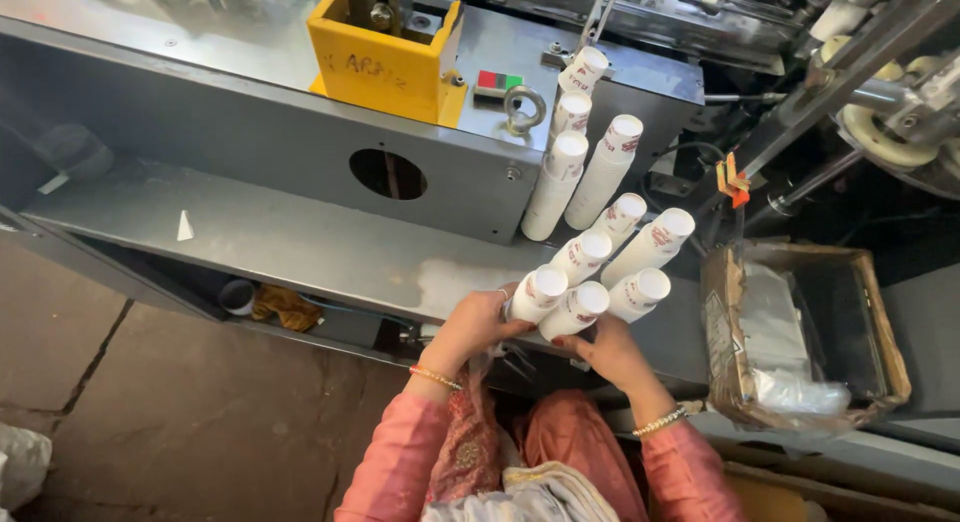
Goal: The person organizes stacks of paper cups on a machine ledge and picks up fallen cups from the floor to place them into plastic bags.
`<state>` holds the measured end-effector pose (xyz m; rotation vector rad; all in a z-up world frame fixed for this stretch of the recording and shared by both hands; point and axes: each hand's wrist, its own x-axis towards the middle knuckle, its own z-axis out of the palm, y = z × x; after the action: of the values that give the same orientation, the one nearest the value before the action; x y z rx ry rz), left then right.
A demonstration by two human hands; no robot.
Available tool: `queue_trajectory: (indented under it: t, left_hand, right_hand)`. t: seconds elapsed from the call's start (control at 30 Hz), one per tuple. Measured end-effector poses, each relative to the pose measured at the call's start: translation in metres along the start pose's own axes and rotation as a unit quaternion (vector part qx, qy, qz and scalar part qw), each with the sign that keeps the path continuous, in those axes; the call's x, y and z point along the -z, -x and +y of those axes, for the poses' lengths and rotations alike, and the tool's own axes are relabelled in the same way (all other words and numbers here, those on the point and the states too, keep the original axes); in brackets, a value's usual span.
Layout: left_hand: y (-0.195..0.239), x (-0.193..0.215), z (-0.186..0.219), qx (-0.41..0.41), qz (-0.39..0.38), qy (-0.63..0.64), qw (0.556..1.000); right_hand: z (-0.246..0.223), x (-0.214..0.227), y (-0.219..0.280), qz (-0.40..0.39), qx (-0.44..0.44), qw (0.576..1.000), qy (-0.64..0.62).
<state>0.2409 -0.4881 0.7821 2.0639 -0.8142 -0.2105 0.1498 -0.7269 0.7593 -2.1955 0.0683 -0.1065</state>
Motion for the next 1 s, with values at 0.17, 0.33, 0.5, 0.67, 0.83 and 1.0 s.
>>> queue_trajectory:
  t: [0.17,0.33,0.5,0.67,0.83,1.0]
  left_hand:
    - [0.003,-0.001,0.013,0.036,0.014,-0.027,0.999]
    - [0.006,-0.007,0.021,0.060,0.036,-0.055,0.996]
    - [0.009,-0.017,0.019,0.058,0.067,-0.124,0.988]
    - [0.014,-0.020,0.021,0.070,0.085,-0.118,0.987]
    - [0.016,-0.018,0.026,0.064,0.080,-0.107,0.989]
    - [0.014,-0.016,0.030,0.084,0.077,-0.104,0.988]
  right_hand:
    - [-0.013,0.011,0.021,0.027,-0.046,0.998,0.027]
    - [-0.040,0.063,0.048,0.101,-0.070,0.990,0.066]
    - [-0.061,0.096,0.028,0.243,0.028,0.957,0.154]
    - [0.002,0.057,0.007,0.221,0.058,0.958,0.175]
    - [0.022,0.072,0.012,0.253,-0.035,0.962,0.097]
    - [0.050,0.109,0.023,0.225,-0.131,0.942,0.213]
